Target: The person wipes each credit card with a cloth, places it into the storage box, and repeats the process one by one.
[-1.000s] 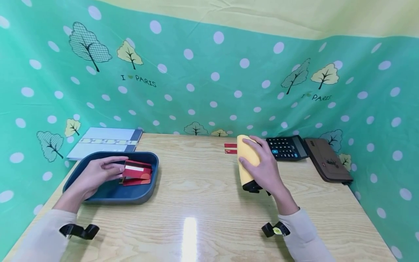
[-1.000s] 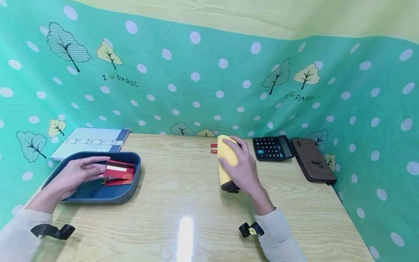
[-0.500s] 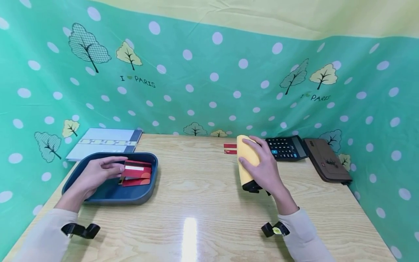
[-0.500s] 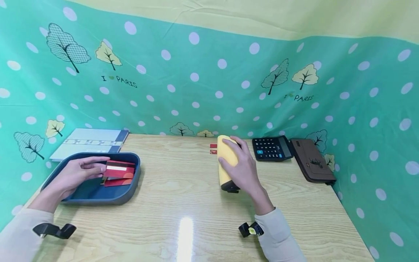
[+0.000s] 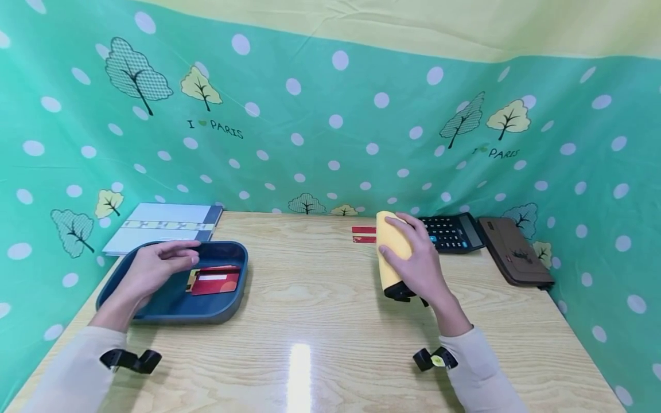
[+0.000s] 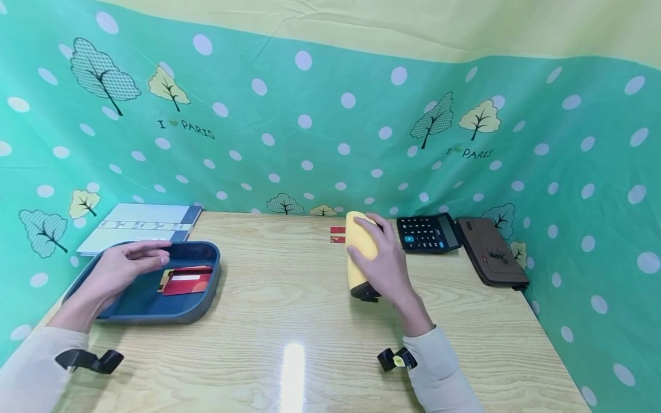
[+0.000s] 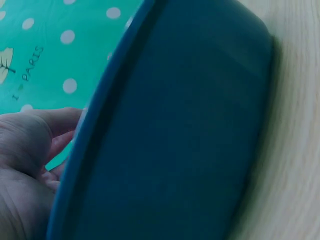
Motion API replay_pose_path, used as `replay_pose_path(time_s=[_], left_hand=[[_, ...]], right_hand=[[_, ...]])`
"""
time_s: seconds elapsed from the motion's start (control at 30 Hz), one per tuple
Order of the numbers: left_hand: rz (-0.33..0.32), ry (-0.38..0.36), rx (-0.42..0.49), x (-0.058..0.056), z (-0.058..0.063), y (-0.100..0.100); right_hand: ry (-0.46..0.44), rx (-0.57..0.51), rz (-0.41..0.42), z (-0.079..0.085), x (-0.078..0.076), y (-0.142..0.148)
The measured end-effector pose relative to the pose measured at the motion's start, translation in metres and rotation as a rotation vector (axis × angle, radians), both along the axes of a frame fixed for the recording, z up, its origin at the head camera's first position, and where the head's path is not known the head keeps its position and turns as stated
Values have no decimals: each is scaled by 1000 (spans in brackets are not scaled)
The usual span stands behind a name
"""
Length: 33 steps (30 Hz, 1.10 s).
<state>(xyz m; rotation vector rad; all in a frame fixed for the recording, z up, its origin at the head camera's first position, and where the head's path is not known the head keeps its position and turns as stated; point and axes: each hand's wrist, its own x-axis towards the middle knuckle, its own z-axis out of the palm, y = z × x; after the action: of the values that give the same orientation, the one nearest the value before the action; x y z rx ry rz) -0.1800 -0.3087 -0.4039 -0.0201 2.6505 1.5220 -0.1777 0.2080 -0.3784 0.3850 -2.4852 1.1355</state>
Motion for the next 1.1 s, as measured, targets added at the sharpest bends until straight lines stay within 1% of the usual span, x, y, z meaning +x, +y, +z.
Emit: replay_pose_path(time_s=[0.1,0.17,0.27,0.37,0.47,0.6,0.7,0.8,0.97,1.1], left_hand=[[-24,27,-6,-5,6,13],[-47,46,1,-11,12,28],[-89,67,9,-23,20,56],[-145,84,42,-37,30,88],[-200,80,75,-51,39,120],[-262,69,104,-69,44,158],[-295,54,115,-82,41,181],[-323,32,125,-95,35,200],[-379,7,114,-109,17,228],[-393,-19,82,-116,0,248]], right_hand=[[-4,-10,-13,0,-2,5],[-11,-23,-26,0,-3,9],[-16,-39,-45,0,-5,17],[-23,-43,-62,-1,-7,24],[-31,-48,-74,-2,-9,29],[-42,-57,-92,-2,-10,32],[-47,-59,-102,-1,-11,33],[-49,-64,-109,0,-12,34],[-54,-67,-108,1,-13,34],[-56,-71,-107,1,-13,35]])
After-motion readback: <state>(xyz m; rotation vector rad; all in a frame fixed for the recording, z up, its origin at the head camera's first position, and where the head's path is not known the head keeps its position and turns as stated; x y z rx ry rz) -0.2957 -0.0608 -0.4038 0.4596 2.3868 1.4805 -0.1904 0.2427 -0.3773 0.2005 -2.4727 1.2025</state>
